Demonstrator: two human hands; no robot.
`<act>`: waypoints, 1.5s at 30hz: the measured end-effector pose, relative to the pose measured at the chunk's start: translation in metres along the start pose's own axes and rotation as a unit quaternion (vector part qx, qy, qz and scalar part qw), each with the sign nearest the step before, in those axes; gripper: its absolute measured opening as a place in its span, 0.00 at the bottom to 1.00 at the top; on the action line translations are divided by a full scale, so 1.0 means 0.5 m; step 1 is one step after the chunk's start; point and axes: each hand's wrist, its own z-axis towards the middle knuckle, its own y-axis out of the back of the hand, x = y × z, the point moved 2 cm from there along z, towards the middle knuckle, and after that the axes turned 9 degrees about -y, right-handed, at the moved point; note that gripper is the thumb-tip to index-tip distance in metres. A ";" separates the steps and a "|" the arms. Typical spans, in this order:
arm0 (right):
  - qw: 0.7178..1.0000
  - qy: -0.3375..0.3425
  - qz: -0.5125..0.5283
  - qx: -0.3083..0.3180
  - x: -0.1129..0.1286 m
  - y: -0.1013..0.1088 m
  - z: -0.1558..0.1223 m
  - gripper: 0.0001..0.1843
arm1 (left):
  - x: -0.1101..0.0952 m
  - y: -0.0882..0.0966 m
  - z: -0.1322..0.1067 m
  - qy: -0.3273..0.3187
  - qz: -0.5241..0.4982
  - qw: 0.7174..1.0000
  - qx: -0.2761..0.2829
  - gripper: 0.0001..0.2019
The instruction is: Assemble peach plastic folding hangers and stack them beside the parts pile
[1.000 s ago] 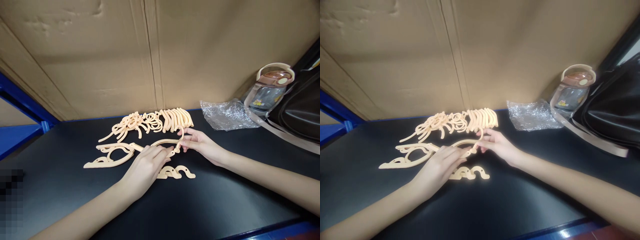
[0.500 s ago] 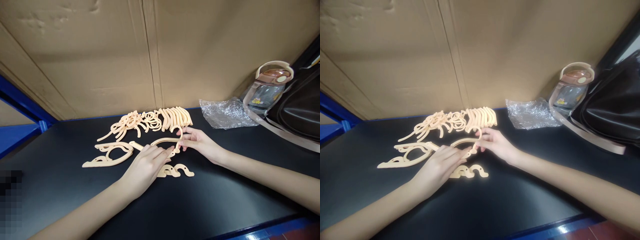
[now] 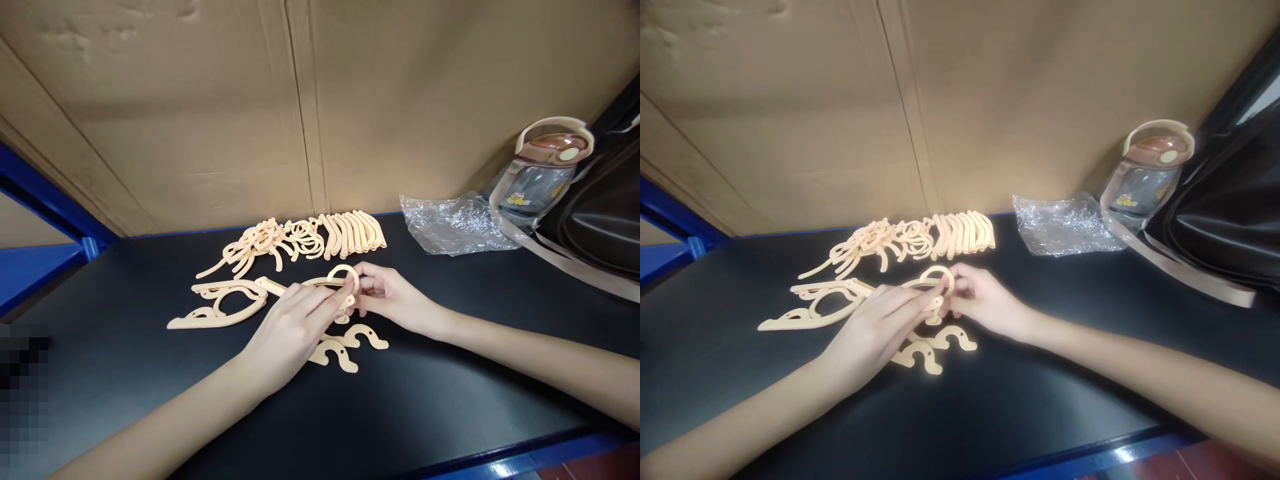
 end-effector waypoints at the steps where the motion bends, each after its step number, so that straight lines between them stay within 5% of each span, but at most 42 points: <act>1: 1.000 0.002 0.004 -0.005 0.001 0.003 0.001 0.07 | 0.003 -0.001 -0.002 0.015 -0.011 1.000 0.006 0.15; 7: 0.995 -0.026 0.080 -0.052 0.004 0.020 0.002 0.13 | 0.021 -0.014 -0.016 0.088 -0.087 0.992 0.018 0.11; 15: 0.985 -0.059 0.154 -0.056 0.008 0.026 0.002 0.16 | 0.017 -0.009 -0.013 0.107 -0.125 0.986 -0.015 0.08; 25: 0.987 -0.053 0.147 -0.035 0.008 0.030 0.000 0.17 | 0.005 0.000 -0.010 0.029 -0.082 0.995 -0.041 0.07; 36: 0.994 -0.076 0.077 -0.012 0.004 0.034 0.003 0.17 | -0.007 0.001 -0.007 0.001 -0.064 0.997 -0.041 0.08; 45: 0.998 -0.030 0.030 -0.039 -0.002 0.027 0.004 0.16 | -0.009 0.002 -0.007 -0.002 -0.062 0.997 -0.045 0.11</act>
